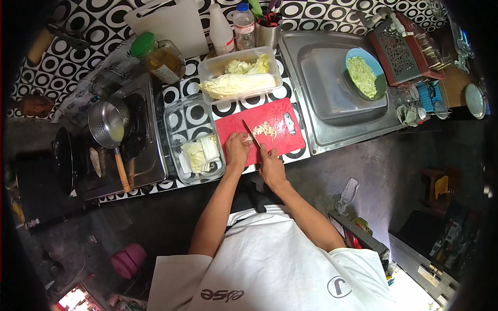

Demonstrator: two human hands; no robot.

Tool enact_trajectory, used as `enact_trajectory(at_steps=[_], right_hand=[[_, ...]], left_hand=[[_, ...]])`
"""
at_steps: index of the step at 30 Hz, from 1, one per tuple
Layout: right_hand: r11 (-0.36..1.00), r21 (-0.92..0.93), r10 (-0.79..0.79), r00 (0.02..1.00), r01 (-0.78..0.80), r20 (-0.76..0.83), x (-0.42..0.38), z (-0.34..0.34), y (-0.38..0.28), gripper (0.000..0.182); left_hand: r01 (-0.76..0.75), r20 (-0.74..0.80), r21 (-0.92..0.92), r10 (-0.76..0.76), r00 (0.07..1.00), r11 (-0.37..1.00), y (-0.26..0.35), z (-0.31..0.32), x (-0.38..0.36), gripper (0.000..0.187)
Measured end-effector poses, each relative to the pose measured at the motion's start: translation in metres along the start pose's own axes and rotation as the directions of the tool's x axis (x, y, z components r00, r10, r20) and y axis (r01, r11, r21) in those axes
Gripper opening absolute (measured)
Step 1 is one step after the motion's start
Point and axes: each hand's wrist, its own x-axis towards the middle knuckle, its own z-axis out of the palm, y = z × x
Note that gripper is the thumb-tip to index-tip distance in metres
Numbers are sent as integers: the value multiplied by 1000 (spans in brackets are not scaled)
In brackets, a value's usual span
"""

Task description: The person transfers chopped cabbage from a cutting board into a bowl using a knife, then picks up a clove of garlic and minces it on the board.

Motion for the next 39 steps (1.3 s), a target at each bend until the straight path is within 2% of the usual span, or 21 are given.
enact_trajectory(at_steps=[4, 6, 10, 20, 26, 31, 33, 36, 37, 39], right_hand=[[999, 26, 46, 999, -46, 0, -10, -5, 3, 64], [998, 32, 54, 998, -54, 12, -7, -10, 0, 64], [994, 41, 100, 994, -101, 38, 1, -25, -10, 66], [996, -8, 90, 988, -89, 128, -2, -28, -19, 69], [997, 2, 78, 994, -79, 71, -8, -7, -9, 70], [999, -54, -4, 1000, 5, 17, 6, -2, -6, 69], [998, -54, -13, 1000, 13, -3, 8, 1, -7, 68], [999, -51, 2, 1000, -2, -2, 2, -2, -6, 66], [999, -43, 24, 1000, -23, 20, -2, -4, -5, 65], [1000, -22, 11, 1000, -10, 23, -12, -4, 2, 64]], left_hand=[[8, 10, -3, -8, 1000, 1000, 2, -3, -1, 23], [-47, 17, -21, 47, 999, 999, 1, -1, -1, 21], [-55, 27, -68, 57, 998, 996, -2, 0, -2, 19], [-94, -5, -41, 94, 996, 995, -9, 4, -1, 15], [-68, 22, -49, 69, 997, 996, -10, 2, 1, 14], [-73, 42, -26, 74, 996, 997, -2, -4, -1, 13], [-136, 107, 90, 126, 986, 987, 1, -6, -1, 13], [-173, 159, 126, 153, 975, 977, -3, -7, -1, 15], [-171, 156, 126, 151, 976, 977, -4, -8, -1, 15], [-233, 21, 132, 232, 972, 963, -5, -8, -4, 17]])
